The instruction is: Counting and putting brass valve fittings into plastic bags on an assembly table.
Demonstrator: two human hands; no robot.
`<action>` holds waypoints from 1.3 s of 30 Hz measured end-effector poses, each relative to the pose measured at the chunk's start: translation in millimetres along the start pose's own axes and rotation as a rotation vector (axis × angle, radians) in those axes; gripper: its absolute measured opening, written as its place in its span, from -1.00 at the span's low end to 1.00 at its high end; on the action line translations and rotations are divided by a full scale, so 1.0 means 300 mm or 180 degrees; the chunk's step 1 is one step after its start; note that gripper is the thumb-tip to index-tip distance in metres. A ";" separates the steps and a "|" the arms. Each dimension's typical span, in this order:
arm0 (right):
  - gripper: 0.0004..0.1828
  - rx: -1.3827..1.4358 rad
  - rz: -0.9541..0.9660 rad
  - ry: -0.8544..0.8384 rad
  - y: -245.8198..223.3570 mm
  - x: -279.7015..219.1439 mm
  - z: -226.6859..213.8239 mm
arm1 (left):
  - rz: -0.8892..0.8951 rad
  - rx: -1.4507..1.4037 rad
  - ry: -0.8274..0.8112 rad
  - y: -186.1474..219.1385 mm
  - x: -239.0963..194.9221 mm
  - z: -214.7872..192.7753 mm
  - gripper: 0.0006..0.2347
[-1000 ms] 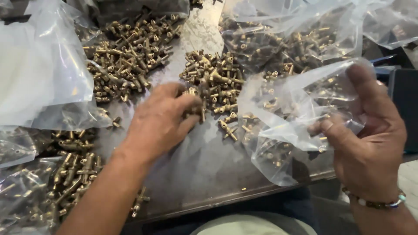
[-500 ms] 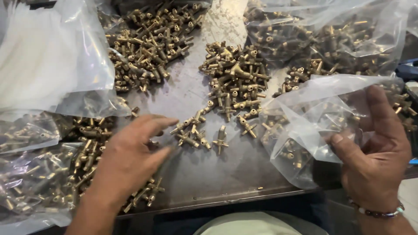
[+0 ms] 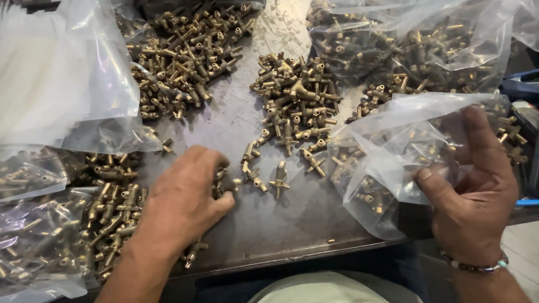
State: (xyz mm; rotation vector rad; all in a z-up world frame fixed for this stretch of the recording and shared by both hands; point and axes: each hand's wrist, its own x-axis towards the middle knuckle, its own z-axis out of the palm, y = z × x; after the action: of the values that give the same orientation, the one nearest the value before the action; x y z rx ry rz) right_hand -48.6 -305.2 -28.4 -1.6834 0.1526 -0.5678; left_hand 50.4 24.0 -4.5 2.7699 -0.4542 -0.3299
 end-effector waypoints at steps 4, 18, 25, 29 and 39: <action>-0.12 0.0076 -0.0017 -0.0024 0.020 -0.006 -0.007 | -0.0900 -0.0690 -0.0001 0.003 0.013 -0.018 -0.62; -0.12 0.0142 0.0015 0.0024 -0.027 -0.003 -0.008 | 0.0276 0.0098 0.1102 0.157 0.010 0.166 -0.53; -0.17 -0.0806 -0.0004 -0.0490 -0.246 0.036 0.000 | 0.0533 -0.0180 0.1272 0.139 -0.008 0.156 -0.69; -0.14 -0.1005 -0.0016 -0.0719 -0.295 0.054 0.005 | 0.0057 -0.1675 0.0952 0.104 0.009 0.099 -0.76; -0.11 -0.0927 0.0055 -0.0963 -0.269 0.049 -0.011 | 0.2368 -0.4487 0.0017 0.529 0.029 -0.141 -0.80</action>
State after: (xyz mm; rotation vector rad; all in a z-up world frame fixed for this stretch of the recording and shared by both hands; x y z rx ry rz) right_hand -54.5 -297.9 53.1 -2.0275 0.0310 -0.2804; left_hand 26.8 -110.7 87.1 1.1413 -0.7852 -0.2745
